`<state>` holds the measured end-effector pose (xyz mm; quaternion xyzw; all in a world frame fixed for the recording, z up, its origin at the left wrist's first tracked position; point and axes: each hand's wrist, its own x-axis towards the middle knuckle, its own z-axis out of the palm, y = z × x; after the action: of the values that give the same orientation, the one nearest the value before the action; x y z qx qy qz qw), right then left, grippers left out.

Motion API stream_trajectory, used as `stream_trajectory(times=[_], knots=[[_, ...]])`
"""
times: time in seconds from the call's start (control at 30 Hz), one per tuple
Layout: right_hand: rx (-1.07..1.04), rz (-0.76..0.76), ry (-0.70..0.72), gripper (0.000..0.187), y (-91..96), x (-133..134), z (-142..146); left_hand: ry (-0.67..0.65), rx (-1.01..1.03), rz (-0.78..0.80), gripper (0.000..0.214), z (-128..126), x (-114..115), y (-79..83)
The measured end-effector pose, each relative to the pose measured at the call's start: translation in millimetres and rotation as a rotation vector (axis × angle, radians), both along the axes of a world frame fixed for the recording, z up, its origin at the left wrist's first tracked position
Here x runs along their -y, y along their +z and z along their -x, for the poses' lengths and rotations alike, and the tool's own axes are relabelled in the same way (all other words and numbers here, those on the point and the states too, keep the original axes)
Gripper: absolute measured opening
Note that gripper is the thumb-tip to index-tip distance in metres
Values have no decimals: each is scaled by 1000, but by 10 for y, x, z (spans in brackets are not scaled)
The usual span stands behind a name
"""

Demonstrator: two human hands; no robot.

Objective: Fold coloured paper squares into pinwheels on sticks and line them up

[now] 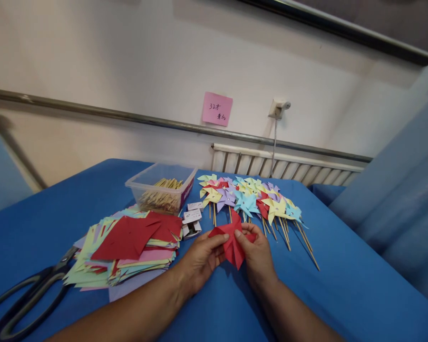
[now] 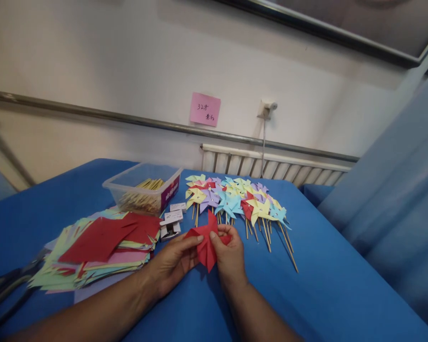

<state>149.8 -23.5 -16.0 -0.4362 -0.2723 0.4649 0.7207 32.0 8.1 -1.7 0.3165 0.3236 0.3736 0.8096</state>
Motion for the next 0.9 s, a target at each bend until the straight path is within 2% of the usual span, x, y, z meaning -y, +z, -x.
stream_trajectory(times=[0.27, 0.4, 0.57, 0.7, 0.8, 0.9], knots=[[-1, -15, -16, 32, 13, 37, 76, 3, -6, -69, 25, -39, 76, 29], [30, -11, 36, 33, -22, 33, 26, 40, 6, -81, 22, -30, 49, 29], [230, -72, 49, 38, -37, 66, -36, 205, 21, 40, 8, 33, -103, 48], [382, -154, 136, 47, -17, 102, -18, 220, 51, 89, 9, 84, -204, 78], [584, -174, 233, 40, -12, 120, -14, 222, 62, 117, 9, 96, -215, 82], [689, -185, 222, 25, -16, 121, -25, 209, 58, 119, 7, 88, -188, 67]])
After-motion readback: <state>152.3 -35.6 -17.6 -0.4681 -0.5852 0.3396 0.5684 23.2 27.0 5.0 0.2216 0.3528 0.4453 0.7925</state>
